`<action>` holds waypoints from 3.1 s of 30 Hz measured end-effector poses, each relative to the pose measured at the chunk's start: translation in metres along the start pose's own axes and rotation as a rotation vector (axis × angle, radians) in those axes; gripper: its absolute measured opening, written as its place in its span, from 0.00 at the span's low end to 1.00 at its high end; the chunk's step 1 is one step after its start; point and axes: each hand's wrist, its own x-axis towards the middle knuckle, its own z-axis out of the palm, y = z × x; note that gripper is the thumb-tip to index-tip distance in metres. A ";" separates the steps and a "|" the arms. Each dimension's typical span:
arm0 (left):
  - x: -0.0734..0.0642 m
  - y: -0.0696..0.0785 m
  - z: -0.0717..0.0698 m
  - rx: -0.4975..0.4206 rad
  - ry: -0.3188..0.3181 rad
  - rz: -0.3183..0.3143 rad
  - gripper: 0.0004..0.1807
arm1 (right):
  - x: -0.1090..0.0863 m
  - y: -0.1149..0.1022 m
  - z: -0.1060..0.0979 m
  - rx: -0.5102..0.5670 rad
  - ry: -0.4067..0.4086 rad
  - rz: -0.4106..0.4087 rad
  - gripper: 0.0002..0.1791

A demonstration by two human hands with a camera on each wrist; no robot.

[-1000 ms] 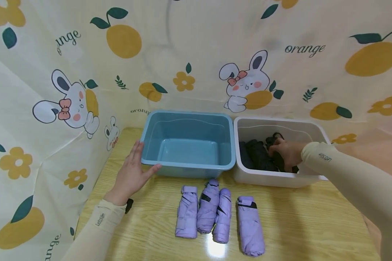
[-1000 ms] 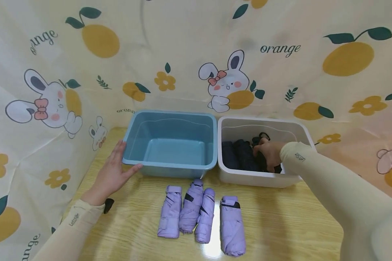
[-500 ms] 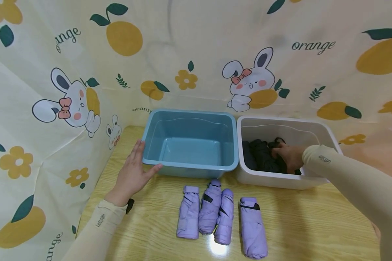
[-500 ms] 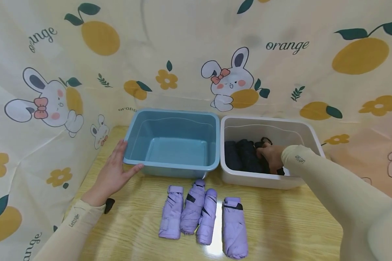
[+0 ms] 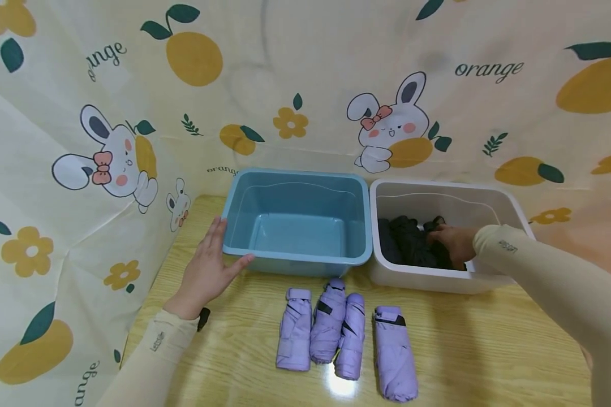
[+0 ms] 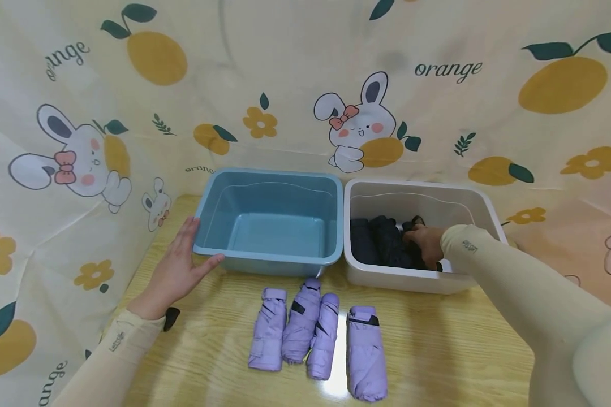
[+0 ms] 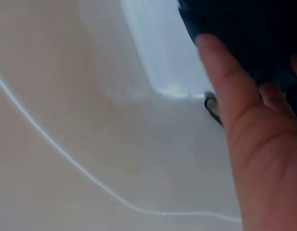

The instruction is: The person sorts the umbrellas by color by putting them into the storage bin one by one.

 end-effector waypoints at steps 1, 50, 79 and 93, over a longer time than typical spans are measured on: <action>-0.001 0.001 0.000 -0.003 0.000 0.003 0.58 | -0.003 -0.001 -0.001 0.015 0.002 0.000 0.48; -0.001 0.008 -0.005 -0.003 -0.041 -0.037 0.62 | -0.106 -0.168 0.190 0.221 0.426 -0.197 0.57; 0.002 0.011 -0.005 -0.230 -0.052 -0.070 0.60 | -0.074 -0.177 0.215 0.137 0.459 -0.075 0.59; 0.003 0.014 -0.012 -0.094 -0.080 -0.063 0.62 | -0.070 -0.179 0.212 0.047 0.487 -0.065 0.59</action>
